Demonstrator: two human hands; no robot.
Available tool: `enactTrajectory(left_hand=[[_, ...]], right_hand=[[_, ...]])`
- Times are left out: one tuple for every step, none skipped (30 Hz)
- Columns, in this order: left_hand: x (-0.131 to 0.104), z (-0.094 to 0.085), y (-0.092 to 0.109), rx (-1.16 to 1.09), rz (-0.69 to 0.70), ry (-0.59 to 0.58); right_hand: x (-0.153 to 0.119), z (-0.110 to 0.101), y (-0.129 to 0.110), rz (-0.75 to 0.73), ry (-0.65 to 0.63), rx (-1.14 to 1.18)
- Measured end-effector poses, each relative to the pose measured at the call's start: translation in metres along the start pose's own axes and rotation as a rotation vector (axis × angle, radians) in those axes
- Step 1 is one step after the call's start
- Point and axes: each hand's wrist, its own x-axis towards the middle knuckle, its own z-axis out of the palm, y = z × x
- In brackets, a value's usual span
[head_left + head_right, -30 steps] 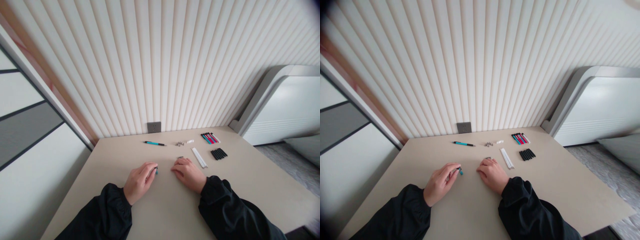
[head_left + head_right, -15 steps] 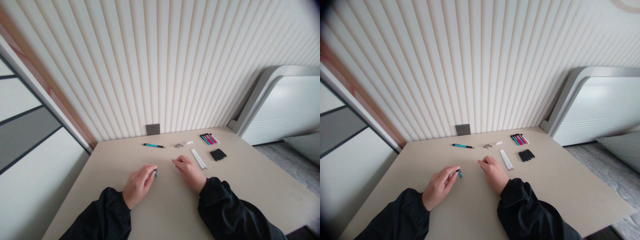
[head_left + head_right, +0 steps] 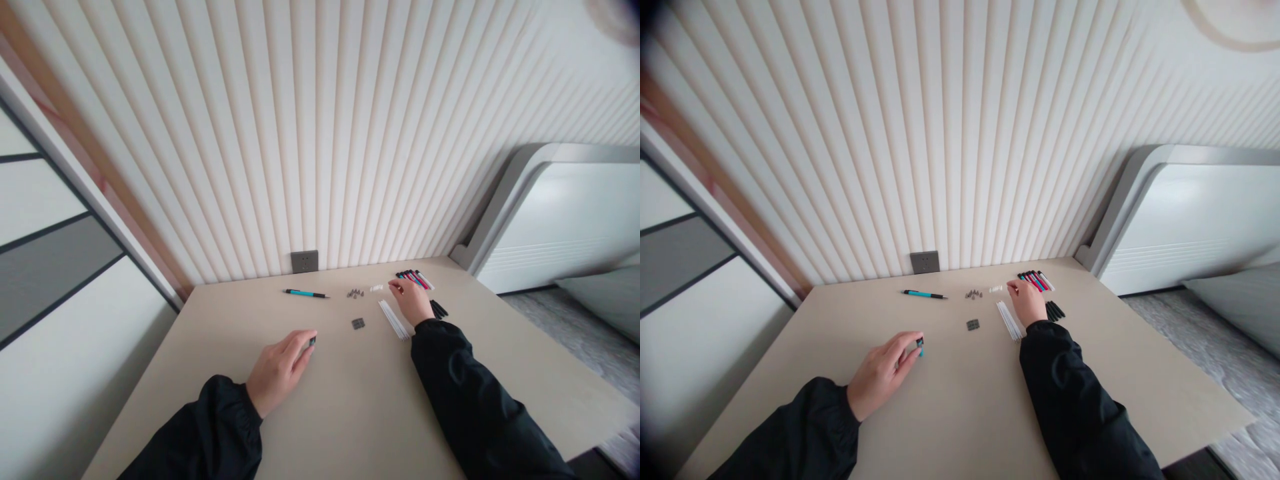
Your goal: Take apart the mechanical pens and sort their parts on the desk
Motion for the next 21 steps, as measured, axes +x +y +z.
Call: enactTrajectory(left_hand=[[0.000,0.000,0.000,0.004,-0.001,-0.004],[0.000,0.001,0.000,0.009,-0.002,-0.009],[0.000,0.001,-0.001,0.015,-0.003,-0.014],[0.000,0.001,-0.001,0.021,-0.003,-0.020],[0.001,0.002,-0.001,0.026,-0.003,-0.027],[0.001,0.002,-0.001,0.030,-0.004,-0.032],[0.001,0.002,-0.001,0.032,-0.005,-0.037],[0.001,0.002,-0.001,0.034,-0.007,-0.039],[0.001,0.002,-0.001,0.035,-0.010,-0.039],[0.001,0.003,-0.001,0.037,-0.013,-0.039],[0.001,0.003,-0.001,0.038,-0.018,-0.040],[0.001,0.003,-0.001,0.040,-0.023,-0.041],[0.001,0.003,-0.001,0.041,-0.026,-0.045],[0.002,0.003,-0.001,0.043,-0.030,-0.047],[0.002,0.004,0.000,0.046,-0.033,-0.048],[0.002,0.004,0.000,0.049,-0.034,-0.049],[0.003,0.005,-0.001,0.052,-0.035,-0.046],[0.002,0.005,-0.001,0.053,-0.037,-0.041],[0.002,0.006,-0.002,0.050,-0.036,-0.035],[0.002,0.007,-0.002,0.043,-0.032,-0.027],[0.001,0.008,-0.003,0.032,-0.026,-0.020]], right_hand=[[0.001,0.003,0.000,0.004,-0.010,-0.014],[0.001,0.006,0.001,0.009,-0.020,-0.025],[0.001,0.009,0.001,0.013,-0.029,-0.035],[0.002,0.011,0.001,0.018,-0.036,-0.043],[0.003,0.014,0.001,0.023,-0.042,-0.049],[0.003,0.016,0.001,0.027,-0.046,-0.054],[0.004,0.018,0.001,0.029,-0.048,-0.056],[0.005,0.020,0.001,0.031,-0.050,-0.058],[0.006,0.021,0.000,0.032,-0.050,-0.058],[0.007,0.021,0.000,0.034,-0.048,-0.058],[0.007,0.022,0.000,0.035,-0.045,-0.058],[0.007,0.022,0.000,0.036,-0.042,-0.057],[0.007,0.022,-0.001,0.037,-0.039,-0.056],[0.007,0.021,-0.001,0.038,-0.037,-0.055],[0.007,0.021,0.000,0.038,-0.036,-0.055],[0.007,0.021,0.000,0.039,-0.036,-0.054],[0.006,0.021,0.000,0.039,-0.036,-0.055],[0.006,0.021,0.000,0.039,-0.036,-0.056],[0.006,0.021,0.000,0.039,-0.036,-0.058],[0.006,0.021,-0.001,0.040,-0.037,-0.059],[0.005,0.021,-0.001,0.041,-0.037,-0.062]])
